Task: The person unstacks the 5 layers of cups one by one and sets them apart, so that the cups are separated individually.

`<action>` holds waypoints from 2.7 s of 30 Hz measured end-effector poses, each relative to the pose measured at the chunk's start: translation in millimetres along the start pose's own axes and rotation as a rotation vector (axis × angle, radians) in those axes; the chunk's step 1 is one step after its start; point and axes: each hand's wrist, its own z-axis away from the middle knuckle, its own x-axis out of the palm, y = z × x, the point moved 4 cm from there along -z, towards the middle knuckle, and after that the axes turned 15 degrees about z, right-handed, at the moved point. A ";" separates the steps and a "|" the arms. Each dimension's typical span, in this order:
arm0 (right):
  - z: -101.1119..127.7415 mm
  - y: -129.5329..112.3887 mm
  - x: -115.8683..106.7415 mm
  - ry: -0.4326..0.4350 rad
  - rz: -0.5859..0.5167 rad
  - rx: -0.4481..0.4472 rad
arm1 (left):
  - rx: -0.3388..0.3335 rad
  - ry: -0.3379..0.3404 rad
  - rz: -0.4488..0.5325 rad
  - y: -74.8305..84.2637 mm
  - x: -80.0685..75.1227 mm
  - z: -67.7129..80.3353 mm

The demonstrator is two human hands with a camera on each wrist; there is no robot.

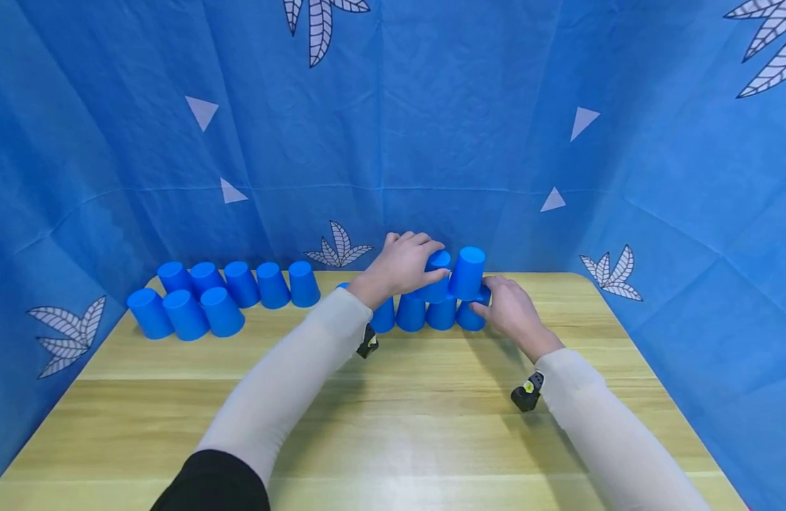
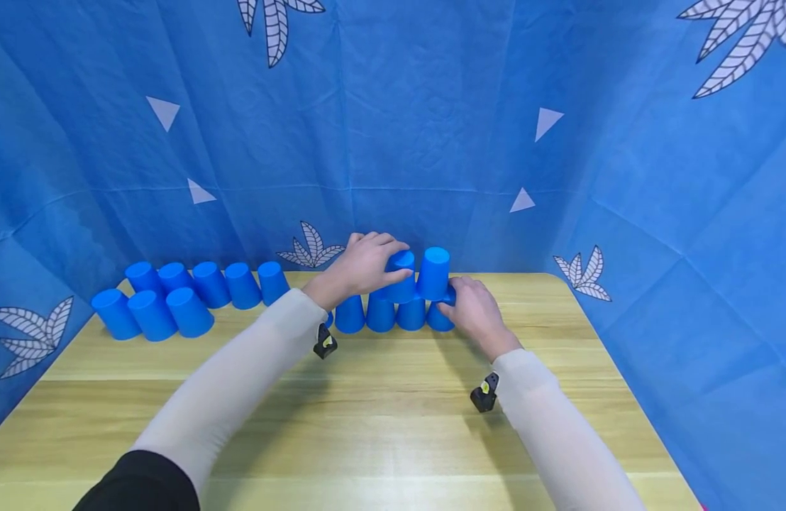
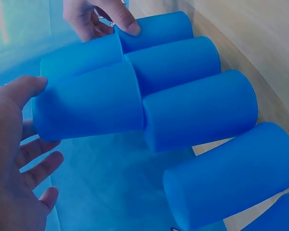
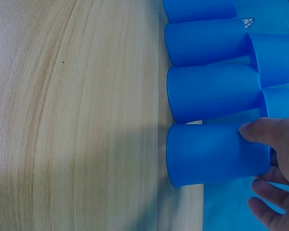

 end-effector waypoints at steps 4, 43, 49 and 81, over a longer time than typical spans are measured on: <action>-0.5 0.2 0.2 -0.014 -0.008 0.008 | -0.009 -0.008 0.001 0.7 -0.8 0.4; 4.6 -2.3 0.7 -0.032 -0.029 0.036 | 0.092 0.279 -0.051 -60.5 -41.4 133.6; 4.7 -1.9 1.9 -0.038 -0.029 0.042 | 0.049 0.293 -0.020 -73.5 -37.1 151.8; 3.6 -2.0 2.8 -0.004 -0.020 0.029 | -0.242 0.370 -0.068 -173.2 -20.5 207.3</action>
